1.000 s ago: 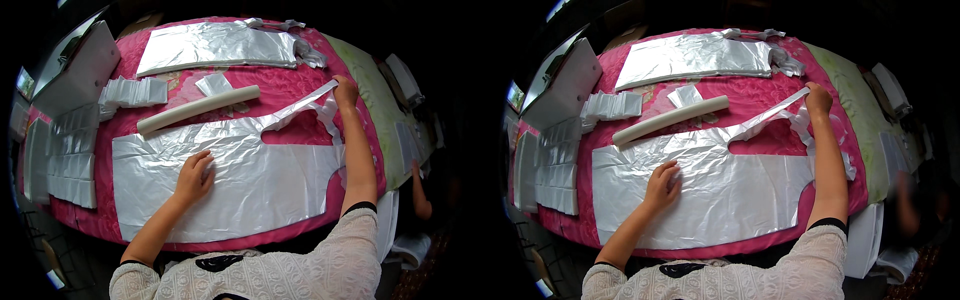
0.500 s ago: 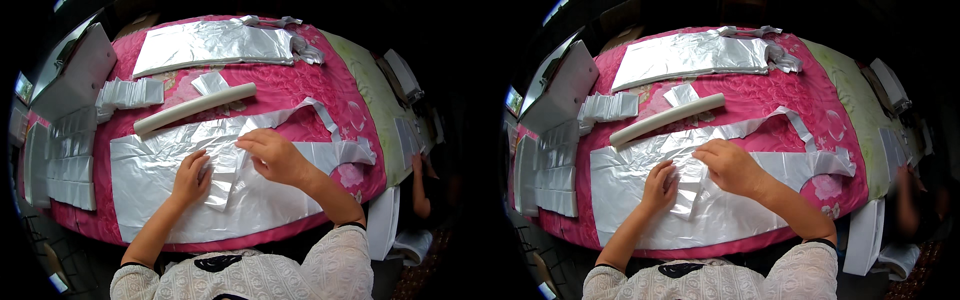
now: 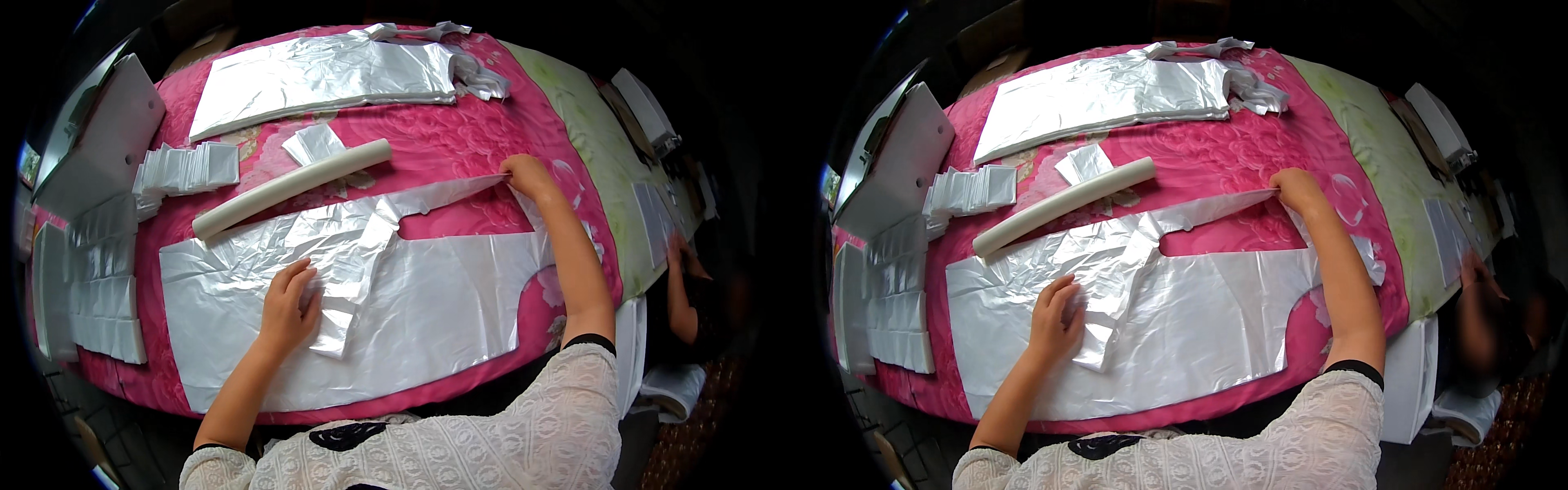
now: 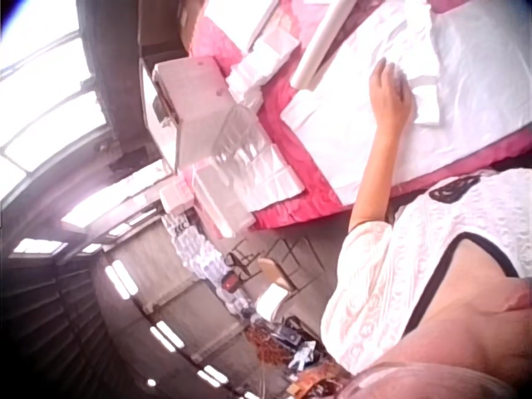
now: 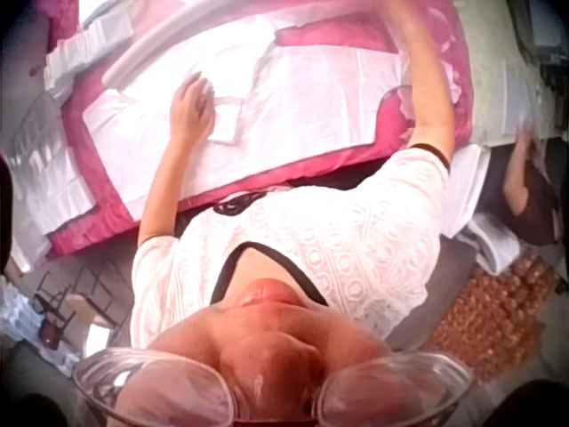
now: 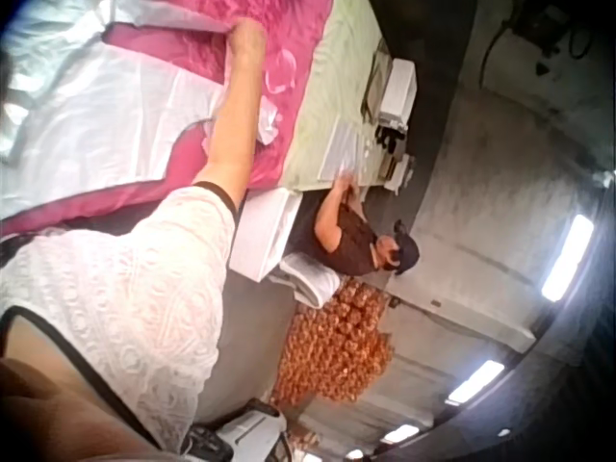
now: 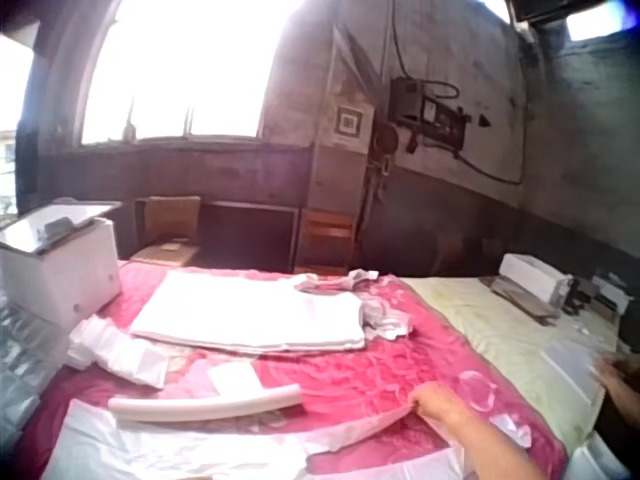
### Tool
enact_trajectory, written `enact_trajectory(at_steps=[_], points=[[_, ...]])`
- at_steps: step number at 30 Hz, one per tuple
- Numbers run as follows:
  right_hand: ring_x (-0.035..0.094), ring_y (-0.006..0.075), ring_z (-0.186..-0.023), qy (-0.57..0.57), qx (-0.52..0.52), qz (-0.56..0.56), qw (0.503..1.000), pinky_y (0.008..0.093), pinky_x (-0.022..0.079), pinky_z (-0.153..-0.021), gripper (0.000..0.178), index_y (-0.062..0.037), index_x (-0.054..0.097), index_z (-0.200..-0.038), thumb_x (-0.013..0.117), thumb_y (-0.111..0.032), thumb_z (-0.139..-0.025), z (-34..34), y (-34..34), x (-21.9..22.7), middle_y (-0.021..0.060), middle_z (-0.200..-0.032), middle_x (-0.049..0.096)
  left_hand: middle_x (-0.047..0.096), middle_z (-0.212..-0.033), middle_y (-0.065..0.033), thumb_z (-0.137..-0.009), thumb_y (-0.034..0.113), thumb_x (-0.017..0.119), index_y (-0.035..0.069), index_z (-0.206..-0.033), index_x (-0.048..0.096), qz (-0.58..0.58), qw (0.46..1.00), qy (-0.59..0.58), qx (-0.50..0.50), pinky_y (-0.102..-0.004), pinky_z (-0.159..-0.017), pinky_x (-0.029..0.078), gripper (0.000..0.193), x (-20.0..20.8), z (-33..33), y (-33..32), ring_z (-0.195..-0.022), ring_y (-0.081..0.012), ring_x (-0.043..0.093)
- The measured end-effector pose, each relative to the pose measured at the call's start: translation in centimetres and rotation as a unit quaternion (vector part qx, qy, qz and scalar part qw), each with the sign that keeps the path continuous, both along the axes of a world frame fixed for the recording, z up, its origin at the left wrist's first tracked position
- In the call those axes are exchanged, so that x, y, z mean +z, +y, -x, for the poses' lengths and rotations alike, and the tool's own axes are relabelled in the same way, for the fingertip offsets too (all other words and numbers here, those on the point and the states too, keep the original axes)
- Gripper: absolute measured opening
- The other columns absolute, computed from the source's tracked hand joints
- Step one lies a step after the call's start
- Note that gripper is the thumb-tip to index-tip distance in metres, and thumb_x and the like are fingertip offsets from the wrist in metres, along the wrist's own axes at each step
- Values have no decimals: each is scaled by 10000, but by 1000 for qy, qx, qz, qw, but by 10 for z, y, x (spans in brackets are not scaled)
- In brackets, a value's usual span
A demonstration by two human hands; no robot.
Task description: The person wraps small white rectangular objects in clear plastic film on a pink floral tablecloth. They unroll the film, place an object on it, fold the film around the object, and stack the wrapped items. The person also handles a large silver sheet, smoothing it out on the table.
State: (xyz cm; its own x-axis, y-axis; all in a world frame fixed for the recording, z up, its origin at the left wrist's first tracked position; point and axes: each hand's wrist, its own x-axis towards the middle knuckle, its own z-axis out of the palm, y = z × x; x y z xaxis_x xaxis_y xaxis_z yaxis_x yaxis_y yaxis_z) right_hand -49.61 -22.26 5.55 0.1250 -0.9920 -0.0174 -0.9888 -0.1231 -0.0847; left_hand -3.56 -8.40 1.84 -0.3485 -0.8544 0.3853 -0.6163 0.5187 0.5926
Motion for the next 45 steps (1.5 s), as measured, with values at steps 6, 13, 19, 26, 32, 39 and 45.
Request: enact_trajectory(at_steps=[6, 13, 19, 26, 32, 39, 45], points=[[618, 237, -707, -99, -104, -65, 987, 340, 459, -649, 154, -48, 650, -816, 613, -30, -667, 60, 5, 10, 135, -750, 640, 544, -1142, -150, -688, 4, 636, 18, -1042, 543, 14, 1000, -10, 3, -373, -842, 454, 366, 1, 0, -1, -1010, -311, 538], [610, 187, -644, -90, -155, -45, 983, 316, 466, -622, 178, -29, 665, -815, 643, -27, -638, 97, -12, 36, 98, -707, 651, 543, -1144, -149, -681, 1, 630, 20, -1044, 541, 13, 1000, -20, 6, -378, -858, 444, 374, 2, 1, 0, -1017, -314, 531], [568, 306, -930, 209, -241, 201, 926, 399, 442, -809, 300, -57, 637, -950, 625, 2, -657, 65, -8, 17, 132, -966, 620, 540, -1144, -147, -693, 23, 630, 23, -1054, 536, 9, 1000, -22, -7, -380, -853, 443, 373, 0, 4, -3, -1013, -314, 531], [543, 270, -945, -278, 209, 65, 935, 369, 444, -815, 297, -53, 605, -978, 685, -153, -710, -210, 124, 2, 101, -973, 588, 535, -1158, -142, -711, 33, 624, 33, -1067, 538, 15, 1000, -19, 3, -381, -854, 437, 367, -4, -2, -1, -1023, -312, 523], [555, 257, -864, -234, 140, 58, 960, 356, 458, -698, 359, -49, 603, -935, 726, -255, -669, -279, 143, -15, 92, -904, 584, 522, -1182, -135, -727, 38, 617, 36, -1082, 535, 17, 1000, -7, -1, -377, -869, 435, 364, -8, -3, -1, -1042, -312, 515], [535, 172, -591, -375, 115, -67, 917, 298, 440, -569, 254, -53, 610, -854, 731, -188, -677, -266, 142, -8, 60, -682, 557, 522, -1175, -133, -725, 30, 617, 34, -1085, 533, 18, 1000, -8, 6, -367, -868, 442, 369, -6, -2, -1, -1044, -307, 515], [552, 35, -678, -616, 26, 48, 786, 192, 450, -603, 122, -39, 587, -849, 686, -54, -781, -152, 90, 29, -13, -763, 616, 533, -1163, -141, -709, 5, 619, 27, -1074, 539, 17, 1000, -6, 4, -360, -865, 441, 375, -5, -2, 0, -1046, -304, 520]])
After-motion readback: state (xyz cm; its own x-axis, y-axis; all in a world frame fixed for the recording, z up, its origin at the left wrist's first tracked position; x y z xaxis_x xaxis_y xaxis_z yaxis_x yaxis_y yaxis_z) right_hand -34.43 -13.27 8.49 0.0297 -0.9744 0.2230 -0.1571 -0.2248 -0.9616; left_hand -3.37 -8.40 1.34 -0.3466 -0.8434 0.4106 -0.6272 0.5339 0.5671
